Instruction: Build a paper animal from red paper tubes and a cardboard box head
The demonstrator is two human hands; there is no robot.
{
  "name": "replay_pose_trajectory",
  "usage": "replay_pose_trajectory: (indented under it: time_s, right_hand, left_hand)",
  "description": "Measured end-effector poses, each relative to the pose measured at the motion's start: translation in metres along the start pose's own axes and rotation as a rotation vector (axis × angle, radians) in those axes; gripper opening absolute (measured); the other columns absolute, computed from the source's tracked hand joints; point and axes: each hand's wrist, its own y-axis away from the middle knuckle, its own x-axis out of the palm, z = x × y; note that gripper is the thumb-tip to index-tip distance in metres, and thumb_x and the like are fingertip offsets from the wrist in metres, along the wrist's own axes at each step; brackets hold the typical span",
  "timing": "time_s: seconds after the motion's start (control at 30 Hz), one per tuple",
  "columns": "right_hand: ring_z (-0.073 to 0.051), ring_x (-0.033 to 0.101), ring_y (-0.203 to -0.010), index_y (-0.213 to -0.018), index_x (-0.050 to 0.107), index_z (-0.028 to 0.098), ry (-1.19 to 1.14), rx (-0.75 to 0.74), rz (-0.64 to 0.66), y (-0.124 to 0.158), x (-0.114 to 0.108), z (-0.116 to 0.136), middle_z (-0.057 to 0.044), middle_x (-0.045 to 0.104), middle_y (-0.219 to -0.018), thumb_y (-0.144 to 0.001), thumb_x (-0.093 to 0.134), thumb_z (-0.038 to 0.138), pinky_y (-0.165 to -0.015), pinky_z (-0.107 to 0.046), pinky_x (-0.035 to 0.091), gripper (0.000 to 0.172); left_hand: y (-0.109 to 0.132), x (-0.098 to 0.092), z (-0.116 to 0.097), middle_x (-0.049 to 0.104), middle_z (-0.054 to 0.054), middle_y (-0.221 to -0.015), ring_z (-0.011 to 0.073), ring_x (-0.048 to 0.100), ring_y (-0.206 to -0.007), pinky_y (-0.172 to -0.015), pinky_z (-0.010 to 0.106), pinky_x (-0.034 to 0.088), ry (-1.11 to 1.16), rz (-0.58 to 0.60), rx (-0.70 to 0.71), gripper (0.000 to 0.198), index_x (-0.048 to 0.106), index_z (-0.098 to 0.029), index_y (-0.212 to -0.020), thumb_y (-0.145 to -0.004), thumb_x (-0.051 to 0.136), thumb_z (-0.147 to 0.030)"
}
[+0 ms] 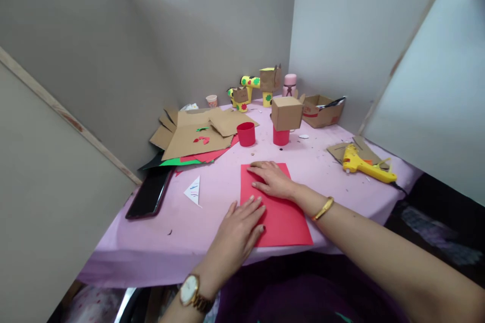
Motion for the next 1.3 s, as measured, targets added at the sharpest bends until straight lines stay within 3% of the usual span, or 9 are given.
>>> replay_pose_trajectory:
  time_s: [0.13, 0.37, 0.53, 0.77, 0.9, 1.1, 1.3]
  right_hand:
    - [-0.028, 0.052, -0.115, -0.122, 0.053, 0.020, 0.018, 0.000, 0.002, 0.000, -0.003, 0.002, -0.009, 0.052, -0.131, -0.089, 0.057, 0.032, -0.094, -0.052, 0.042, 0.036]
    - [-0.027, 0.053, -0.113, -0.121, 0.053, 0.020, 0.047, -0.009, -0.013, -0.001, -0.001, 0.000, -0.009, 0.053, -0.130, -0.089, 0.057, 0.032, -0.093, -0.052, 0.043, 0.035]
    - [-0.027, 0.054, -0.112, -0.121, 0.054, 0.019, 0.060, -0.015, -0.012, -0.002, -0.002, -0.001, -0.009, 0.053, -0.129, -0.089, 0.058, 0.032, -0.092, -0.052, 0.044, 0.035]
    - [-0.027, 0.053, -0.113, -0.121, 0.054, 0.019, 0.052, -0.010, 0.001, -0.002, -0.003, 0.000, -0.009, 0.053, -0.130, -0.089, 0.058, 0.032, -0.092, -0.052, 0.043, 0.035]
    - [-0.027, 0.054, -0.113, -0.121, 0.054, 0.019, 0.043, -0.010, 0.003, -0.003, -0.003, 0.000, -0.009, 0.053, -0.129, -0.089, 0.058, 0.032, -0.092, -0.052, 0.043, 0.034]
    - [-0.027, 0.054, -0.113, -0.121, 0.054, 0.020, 0.046, -0.014, 0.006, -0.002, -0.004, 0.001, -0.009, 0.053, -0.130, -0.089, 0.058, 0.032, -0.092, -0.051, 0.043, 0.034]
    - [-0.027, 0.053, -0.113, -0.121, 0.054, 0.019, 0.026, -0.025, -0.009, 0.000, 0.001, 0.000, -0.009, 0.053, -0.130, -0.089, 0.058, 0.031, -0.092, -0.051, 0.043, 0.034]
  left_hand:
    - [-0.014, 0.013, -0.022, 0.037, 0.011, -0.146, 0.0240, 0.031, -0.137, -0.109, 0.055, 0.027, -0.101, 0.044, 0.098, 0.045, 0.037, -0.016, -0.138, -0.095, 0.034, -0.028]
    - [-0.011, 0.017, -0.041, 0.026, 0.007, -0.151, 0.0249, 0.023, -0.139, -0.110, 0.056, 0.026, -0.118, 0.153, 0.163, 0.057, 0.023, -0.019, -0.144, -0.093, 0.037, -0.041]
    - [-0.011, 0.023, -0.052, 0.029, 0.006, -0.150, 0.0231, 0.025, -0.139, -0.110, 0.053, 0.028, -0.120, 0.158, 0.255, 0.053, 0.026, -0.021, -0.143, -0.094, 0.039, -0.034]
    - [-0.014, 0.027, -0.054, 0.036, 0.006, -0.148, 0.0250, 0.033, -0.136, -0.106, 0.055, 0.034, -0.154, 0.114, 0.269, 0.053, 0.032, -0.021, -0.141, -0.090, 0.045, -0.017]
    - [-0.014, 0.039, -0.055, 0.043, 0.007, -0.144, 0.0261, 0.040, -0.131, -0.103, 0.054, 0.039, -0.177, 0.017, 0.282, 0.047, 0.038, -0.023, -0.137, -0.091, 0.042, -0.017]
    - [-0.019, 0.077, -0.064, 0.065, 0.016, -0.120, 0.0275, 0.060, -0.113, -0.090, 0.040, 0.054, -0.273, -0.408, 0.347, 0.034, 0.057, -0.006, -0.119, -0.091, 0.039, -0.011]
    - [-0.017, 0.087, -0.068, 0.065, 0.012, -0.122, 0.0240, 0.059, -0.114, -0.090, 0.036, 0.054, -0.283, -0.446, 0.377, 0.037, 0.058, -0.008, -0.119, -0.091, 0.034, -0.009]
